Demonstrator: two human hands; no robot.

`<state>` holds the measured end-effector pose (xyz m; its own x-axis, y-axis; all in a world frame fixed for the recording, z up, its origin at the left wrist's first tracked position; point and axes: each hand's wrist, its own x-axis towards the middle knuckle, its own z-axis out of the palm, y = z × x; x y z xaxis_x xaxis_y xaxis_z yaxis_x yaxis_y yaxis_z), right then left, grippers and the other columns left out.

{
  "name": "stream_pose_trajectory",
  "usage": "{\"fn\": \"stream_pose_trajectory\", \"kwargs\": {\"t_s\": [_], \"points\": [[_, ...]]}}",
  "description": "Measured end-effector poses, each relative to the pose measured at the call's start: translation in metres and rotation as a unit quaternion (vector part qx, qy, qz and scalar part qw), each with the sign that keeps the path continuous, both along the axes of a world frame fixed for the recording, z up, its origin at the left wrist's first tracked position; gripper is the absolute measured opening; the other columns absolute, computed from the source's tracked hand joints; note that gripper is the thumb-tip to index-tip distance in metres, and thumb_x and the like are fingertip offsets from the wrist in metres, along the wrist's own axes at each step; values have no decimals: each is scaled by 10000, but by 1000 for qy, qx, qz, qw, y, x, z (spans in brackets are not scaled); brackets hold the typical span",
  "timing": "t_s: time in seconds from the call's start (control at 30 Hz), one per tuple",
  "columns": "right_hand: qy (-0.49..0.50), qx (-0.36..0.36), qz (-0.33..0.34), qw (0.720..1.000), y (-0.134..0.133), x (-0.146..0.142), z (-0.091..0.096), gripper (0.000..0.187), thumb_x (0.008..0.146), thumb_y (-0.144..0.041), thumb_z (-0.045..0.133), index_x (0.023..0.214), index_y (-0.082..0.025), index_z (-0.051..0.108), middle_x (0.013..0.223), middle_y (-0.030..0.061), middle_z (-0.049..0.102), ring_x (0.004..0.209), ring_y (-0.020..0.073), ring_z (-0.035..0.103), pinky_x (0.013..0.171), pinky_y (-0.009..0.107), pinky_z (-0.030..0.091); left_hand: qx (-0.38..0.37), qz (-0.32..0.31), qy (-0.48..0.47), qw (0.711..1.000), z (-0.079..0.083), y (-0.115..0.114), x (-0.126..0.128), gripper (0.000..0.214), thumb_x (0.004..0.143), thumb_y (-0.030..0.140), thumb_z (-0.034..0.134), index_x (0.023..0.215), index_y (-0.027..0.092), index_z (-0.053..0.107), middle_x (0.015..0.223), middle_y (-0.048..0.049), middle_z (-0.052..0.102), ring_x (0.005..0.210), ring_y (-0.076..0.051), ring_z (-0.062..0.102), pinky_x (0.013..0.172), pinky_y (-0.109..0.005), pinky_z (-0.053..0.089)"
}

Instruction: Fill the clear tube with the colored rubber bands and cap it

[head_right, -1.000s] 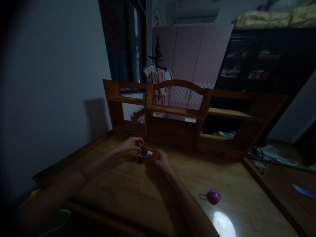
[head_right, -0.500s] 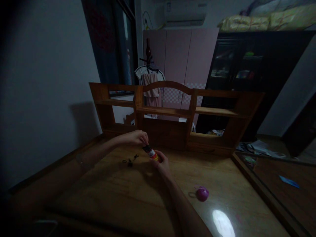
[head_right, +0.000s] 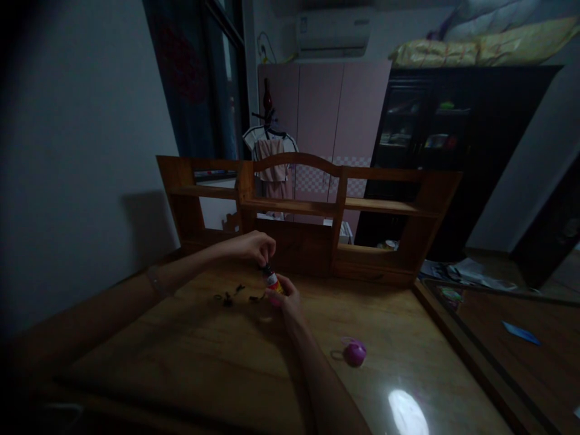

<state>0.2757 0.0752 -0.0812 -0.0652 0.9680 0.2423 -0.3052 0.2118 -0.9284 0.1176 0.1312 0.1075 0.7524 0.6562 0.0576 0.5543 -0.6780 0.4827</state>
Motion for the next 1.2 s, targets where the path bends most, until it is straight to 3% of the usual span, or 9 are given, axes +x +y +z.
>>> {"fn": "stream_pose_trajectory", "kwargs": {"t_s": [0.2,0.37,0.47,0.57,0.7,0.87,1.0,1.1,1.2], "points": [[36,-6,18,999,-4,-2,2,522,617,-310,769,1122,-256,647,1036,17,657,853,184,596,748,300,467,58,-26,53,997,5,-6,9,211,650,88,666,857,130,685,735,-11,694,654,-125,632,553,-176,409],[58,-5,39,998,-7,-2,4,530,604,-281,777,1119,-244,656,1025,24,669,848,184,603,745,299,471,170,19,93,981,1,-14,19,260,614,84,662,868,138,649,862,-33,622,785,-156,578,640,-207,418],[68,-6,38,997,-5,-3,4,527,590,-273,786,1102,-236,665,1019,23,676,835,177,605,733,287,468,193,56,129,971,2,-16,20,385,615,158,692,993,161,617,1029,-70,559,913,-201,543,708,-240,435],[75,-5,37,996,-3,-4,3,516,575,-251,797,1076,-234,677,1015,16,677,832,167,601,732,273,462,202,98,195,955,2,-12,20,645,594,248,739,1202,186,534,1164,-106,499,1043,-254,507,806,-288,449],[75,-1,43,996,-4,-5,3,512,566,-231,804,1063,-233,684,1008,14,678,827,162,596,725,267,460,163,108,242,950,-5,-3,23,981,556,310,785,1422,212,333,1352,-158,412,1198,-319,448,924,-348,428],[71,11,53,996,-9,-6,6,515,586,-230,799,1086,-231,674,1021,20,677,851,171,595,728,267,466,53,90,265,959,-21,7,30,1160,513,281,796,1492,196,181,1483,-207,306,1288,-368,404,965,-378,425],[69,19,44,996,-12,-5,9,521,582,-219,803,1085,-228,670,1023,19,677,886,179,593,758,268,463,3,82,252,964,-31,8,30,1131,532,299,776,1491,172,191,1499,-216,304,1284,-363,417,943,-368,445],[62,20,39,997,-11,-4,11,527,584,-233,800,1094,-224,670,1029,21,678,898,189,593,769,278,462,-22,70,234,969,-30,9,28,1032,572,287,739,1473,160,251,1436,-171,437,1191,-289,519,870,-287,480],[57,21,35,997,-7,-2,12,523,593,-244,793,1101,-225,672,1029,18,681,898,188,592,777,279,456,-53,62,218,973,-21,14,26,835,586,248,703,1370,127,441,1303,-123,585,1038,-229,607,772,-229,498]]}}
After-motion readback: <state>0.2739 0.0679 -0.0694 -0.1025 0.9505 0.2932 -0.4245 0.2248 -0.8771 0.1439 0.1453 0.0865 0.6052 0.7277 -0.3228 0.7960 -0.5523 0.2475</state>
